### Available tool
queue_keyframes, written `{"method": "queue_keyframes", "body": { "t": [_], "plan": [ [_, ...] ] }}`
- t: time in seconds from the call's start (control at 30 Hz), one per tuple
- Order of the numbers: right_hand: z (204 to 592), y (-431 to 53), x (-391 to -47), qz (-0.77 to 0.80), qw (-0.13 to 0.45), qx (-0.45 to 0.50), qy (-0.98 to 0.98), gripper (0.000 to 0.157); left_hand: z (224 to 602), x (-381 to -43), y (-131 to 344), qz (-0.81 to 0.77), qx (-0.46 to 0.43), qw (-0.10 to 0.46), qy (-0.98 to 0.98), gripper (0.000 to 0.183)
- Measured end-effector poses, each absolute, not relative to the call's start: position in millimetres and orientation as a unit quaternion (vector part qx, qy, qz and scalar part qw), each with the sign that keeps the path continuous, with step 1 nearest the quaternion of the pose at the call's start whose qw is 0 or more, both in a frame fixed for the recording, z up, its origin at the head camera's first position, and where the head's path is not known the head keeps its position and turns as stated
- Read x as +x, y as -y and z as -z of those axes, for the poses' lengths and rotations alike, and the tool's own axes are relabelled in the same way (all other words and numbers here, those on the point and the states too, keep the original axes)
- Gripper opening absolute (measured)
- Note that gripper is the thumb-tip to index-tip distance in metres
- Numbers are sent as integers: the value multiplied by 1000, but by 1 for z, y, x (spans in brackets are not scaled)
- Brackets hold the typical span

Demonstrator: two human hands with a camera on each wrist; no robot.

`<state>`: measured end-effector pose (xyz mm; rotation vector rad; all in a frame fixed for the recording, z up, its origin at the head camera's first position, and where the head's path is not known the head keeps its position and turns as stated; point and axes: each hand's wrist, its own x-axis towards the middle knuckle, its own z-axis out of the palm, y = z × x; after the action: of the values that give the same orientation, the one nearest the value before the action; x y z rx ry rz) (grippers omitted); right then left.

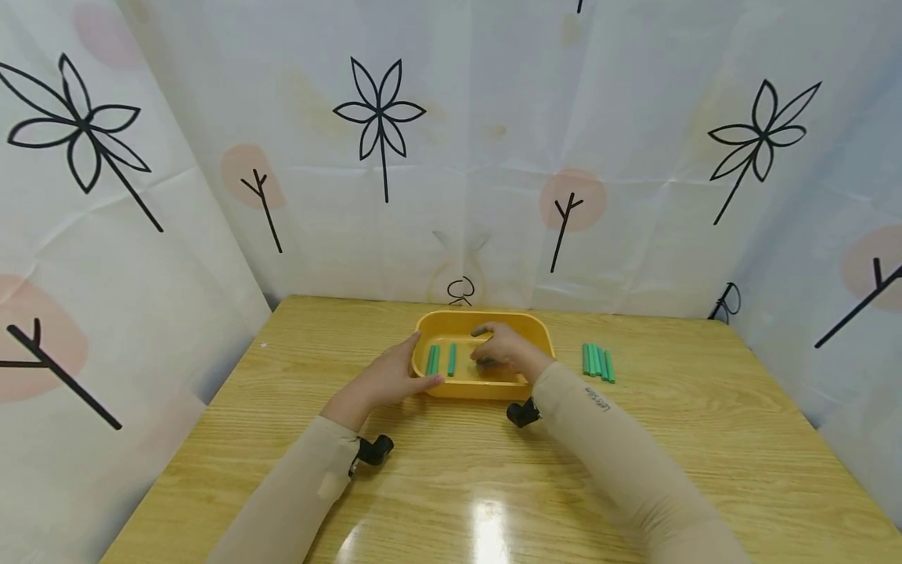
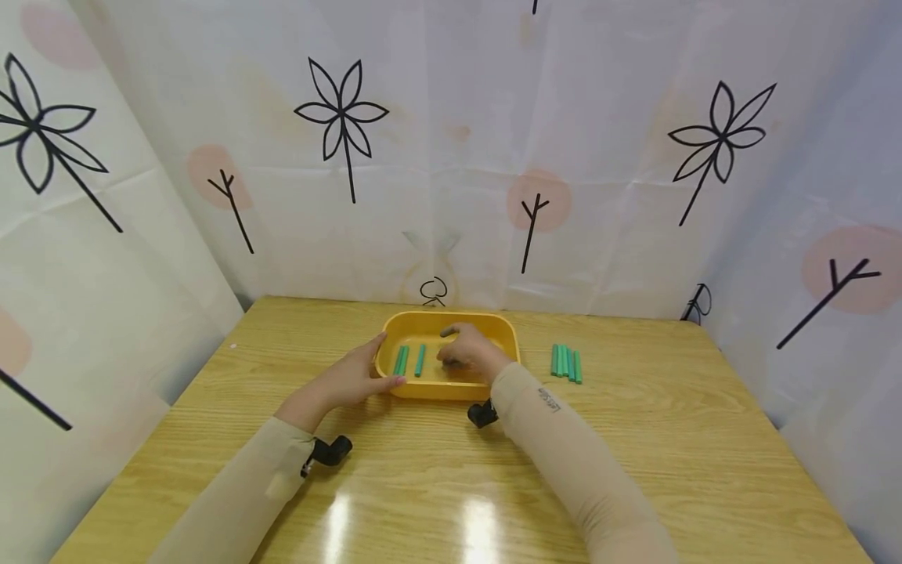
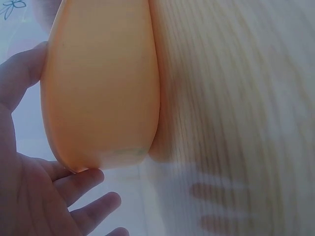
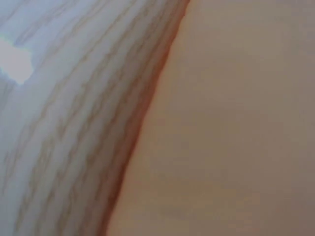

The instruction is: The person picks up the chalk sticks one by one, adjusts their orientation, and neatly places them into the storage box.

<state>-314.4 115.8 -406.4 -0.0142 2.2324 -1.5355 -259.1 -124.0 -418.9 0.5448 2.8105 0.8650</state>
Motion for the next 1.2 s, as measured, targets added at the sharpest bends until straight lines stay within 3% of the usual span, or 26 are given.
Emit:
{"method": "queue_keyframes", "body": {
  "t": [1.2],
  "plan": [
    [332,-197,-280,516,200,-90,-828,44,423,-260,126,-284,187,59,-939,105]
  ]
}}
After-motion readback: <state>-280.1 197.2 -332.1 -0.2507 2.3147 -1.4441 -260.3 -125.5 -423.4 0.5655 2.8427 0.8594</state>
